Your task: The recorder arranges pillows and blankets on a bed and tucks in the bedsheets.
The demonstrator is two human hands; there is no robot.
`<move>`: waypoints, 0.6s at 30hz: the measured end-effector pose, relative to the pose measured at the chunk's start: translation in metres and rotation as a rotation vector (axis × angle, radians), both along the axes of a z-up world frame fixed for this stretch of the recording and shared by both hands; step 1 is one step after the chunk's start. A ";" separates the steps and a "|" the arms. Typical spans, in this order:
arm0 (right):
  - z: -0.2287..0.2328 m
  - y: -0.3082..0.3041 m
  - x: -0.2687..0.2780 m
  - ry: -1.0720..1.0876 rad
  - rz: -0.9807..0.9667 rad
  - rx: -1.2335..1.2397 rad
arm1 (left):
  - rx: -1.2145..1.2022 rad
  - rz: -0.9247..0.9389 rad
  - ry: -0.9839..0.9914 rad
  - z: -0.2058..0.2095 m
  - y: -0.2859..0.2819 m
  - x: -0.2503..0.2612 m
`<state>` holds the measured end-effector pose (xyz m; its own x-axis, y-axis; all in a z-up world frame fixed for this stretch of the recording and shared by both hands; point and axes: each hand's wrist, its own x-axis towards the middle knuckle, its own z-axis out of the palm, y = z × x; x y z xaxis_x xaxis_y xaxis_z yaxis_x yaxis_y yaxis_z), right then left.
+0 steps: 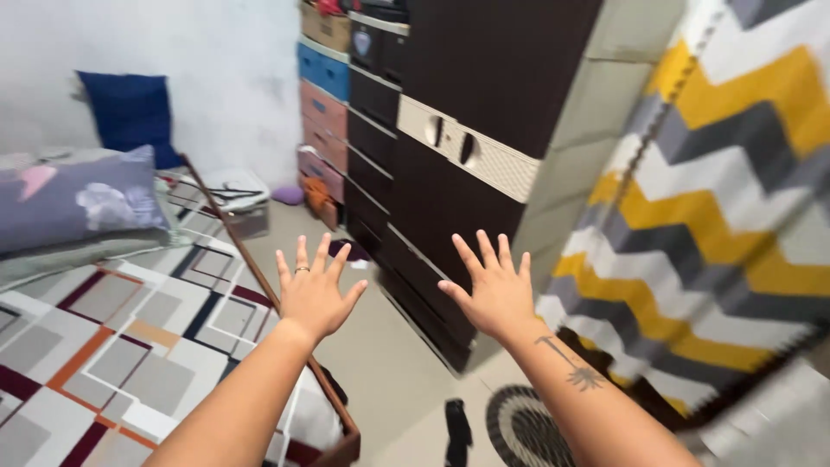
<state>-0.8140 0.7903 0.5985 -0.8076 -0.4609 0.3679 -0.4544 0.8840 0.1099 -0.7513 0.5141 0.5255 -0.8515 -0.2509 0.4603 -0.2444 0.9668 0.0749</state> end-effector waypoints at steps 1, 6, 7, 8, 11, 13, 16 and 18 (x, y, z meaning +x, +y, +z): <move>-0.002 -0.008 -0.018 0.002 0.021 -0.006 | -0.006 0.021 0.002 -0.002 -0.008 -0.014; -0.006 -0.055 -0.111 0.059 0.224 -0.074 | -0.004 0.106 0.090 -0.007 -0.053 -0.086; -0.005 -0.068 -0.132 0.070 0.240 -0.078 | -0.008 0.122 0.101 -0.002 -0.064 -0.104; -0.005 -0.081 -0.152 0.053 0.248 -0.052 | -0.013 0.143 0.122 0.002 -0.075 -0.120; -0.003 -0.112 -0.200 0.025 0.296 -0.040 | -0.020 0.197 0.150 0.006 -0.100 -0.163; -0.002 -0.130 -0.227 0.005 0.344 -0.055 | -0.024 0.238 0.148 0.007 -0.113 -0.183; -0.004 -0.160 -0.269 0.000 0.394 -0.044 | -0.050 0.272 0.169 0.012 -0.132 -0.212; -0.005 -0.182 -0.298 -0.020 0.415 -0.032 | -0.061 0.283 0.179 0.014 -0.144 -0.231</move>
<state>-1.1120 0.6083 0.5939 -0.5631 -0.7374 0.3729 -0.7745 0.6283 0.0730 -0.9827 0.3704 0.5391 -0.6562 -0.4333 0.6177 -0.4920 0.8664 0.0851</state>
